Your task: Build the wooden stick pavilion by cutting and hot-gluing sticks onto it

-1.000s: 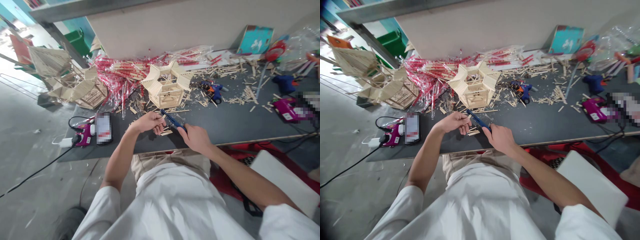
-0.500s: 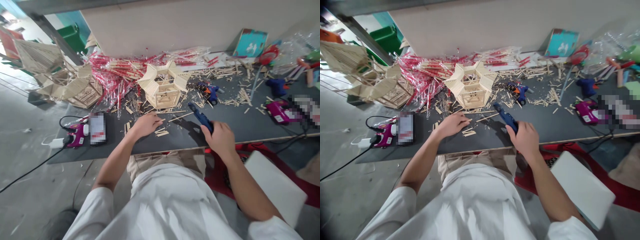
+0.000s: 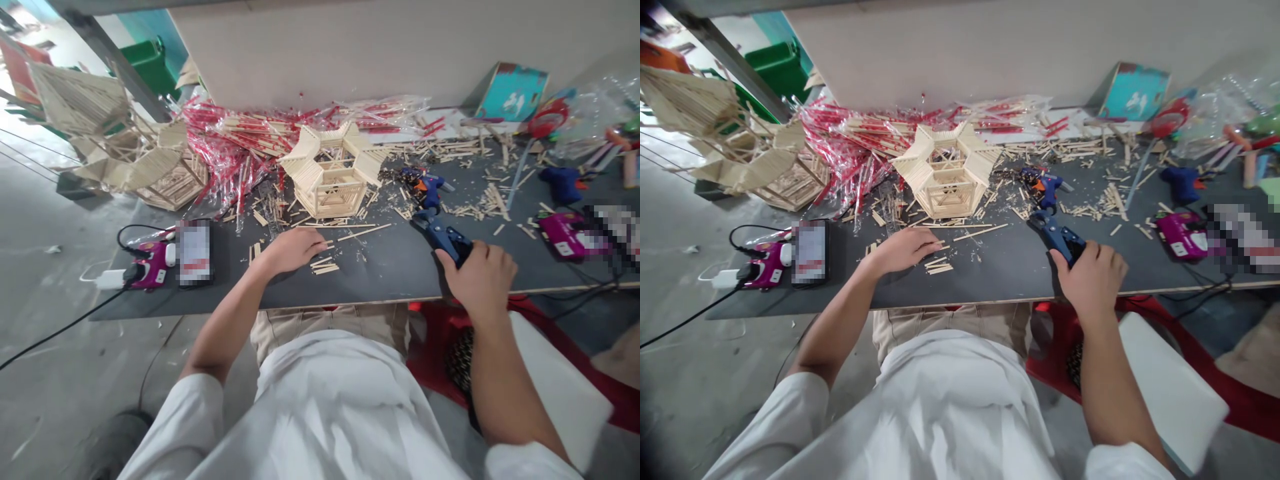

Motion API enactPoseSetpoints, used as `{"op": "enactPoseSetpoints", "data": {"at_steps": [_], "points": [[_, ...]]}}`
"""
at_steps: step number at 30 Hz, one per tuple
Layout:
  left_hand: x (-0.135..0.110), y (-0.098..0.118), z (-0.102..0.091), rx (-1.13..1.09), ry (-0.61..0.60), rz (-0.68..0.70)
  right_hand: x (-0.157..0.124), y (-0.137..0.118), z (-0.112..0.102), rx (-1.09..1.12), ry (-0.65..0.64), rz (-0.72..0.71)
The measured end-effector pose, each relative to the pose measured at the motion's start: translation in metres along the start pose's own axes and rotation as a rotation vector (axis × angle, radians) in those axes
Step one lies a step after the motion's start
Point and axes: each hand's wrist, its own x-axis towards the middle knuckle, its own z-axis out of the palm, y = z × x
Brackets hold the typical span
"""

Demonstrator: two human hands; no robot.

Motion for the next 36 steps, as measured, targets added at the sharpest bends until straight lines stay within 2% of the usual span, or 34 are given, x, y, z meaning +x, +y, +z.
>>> {"op": "enactPoseSetpoints", "data": {"at_steps": [6, 10, 14, 17, 21, 25, 27, 31, 36], "points": [[0.000, 0.003, -0.002, -0.005, -0.033, 0.051, 0.001, 0.001, 0.005, -0.034, -0.035, 0.000], [0.000, 0.008, 0.000, -0.076, 0.040, 0.003, 0.005, -0.009, -0.004, 0.047, -0.066, -0.010], [0.000, 0.013, 0.000, -0.229, 0.125, -0.070, 0.015, -0.049, -0.030, 0.231, -0.029, -0.196], [0.002, 0.012, 0.001, -0.279, 0.190, -0.043, 0.025, -0.090, -0.051, 0.337, -0.008, -0.329], [0.007, 0.004, 0.005, -0.286, 0.357, 0.010, 0.041, -0.136, -0.061, 0.355, -0.211, -0.591], [0.011, -0.001, 0.008, -0.351, 0.556, -0.061, 0.058, -0.161, -0.054, 0.248, -0.392, -0.676], [0.012, -0.002, 0.009, -0.379, 0.566, -0.074, 0.065, -0.167, -0.051, 0.213, -0.429, -0.694], [0.013, 0.000, 0.008, -0.399, 0.507, -0.114, 0.076, -0.175, -0.052, 0.183, -0.474, -0.774], [0.012, 0.000, 0.011, -0.377, 0.527, -0.134, 0.078, -0.188, -0.073, 0.147, -0.529, -0.772]]}}
